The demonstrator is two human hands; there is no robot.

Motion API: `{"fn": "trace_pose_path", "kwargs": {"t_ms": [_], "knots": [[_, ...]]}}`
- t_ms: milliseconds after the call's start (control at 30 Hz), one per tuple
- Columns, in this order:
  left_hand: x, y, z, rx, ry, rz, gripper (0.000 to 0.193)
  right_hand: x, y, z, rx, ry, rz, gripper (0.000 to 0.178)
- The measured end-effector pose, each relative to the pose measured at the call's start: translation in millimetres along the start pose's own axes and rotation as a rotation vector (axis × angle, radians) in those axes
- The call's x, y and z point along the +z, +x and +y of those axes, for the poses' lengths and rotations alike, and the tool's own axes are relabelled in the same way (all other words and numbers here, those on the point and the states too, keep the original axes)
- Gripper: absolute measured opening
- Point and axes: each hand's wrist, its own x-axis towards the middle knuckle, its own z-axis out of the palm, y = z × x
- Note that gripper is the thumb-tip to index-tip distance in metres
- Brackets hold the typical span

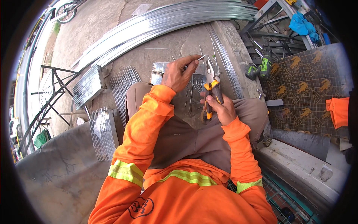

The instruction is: Assembling and securing metal mesh cage components using a power drill, pliers, and wire.

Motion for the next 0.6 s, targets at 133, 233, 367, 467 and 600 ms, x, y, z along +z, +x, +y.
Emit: {"fn": "trace_pose_path", "kwargs": {"t_ms": [133,233,367,467,600], "knots": [[2.9,0.4,-3.7,0.099,-0.041,0.004,0.028,1.2,-4.0,-12.1,0.107,0.183,-0.122,0.044],[1.0,-0.2,2.7,0.146,0.016,0.012,0.025,-0.2,-5.3,-13.4,0.126,0.224,-0.136,0.044],[-2.3,-2.1,8.7,0.117,0.078,0.006,0.024,-4.1,-5.7,-8.7,0.150,0.281,-0.139,0.043],[-3.0,-2.0,7.5,0.139,0.070,0.012,0.024,-5.1,-5.7,-9.1,0.165,0.284,-0.158,0.043],[-2.4,-1.9,6.9,0.168,0.076,0.019,0.024,-5.4,-6.7,-11.2,0.152,0.263,-0.183,0.054]]}}
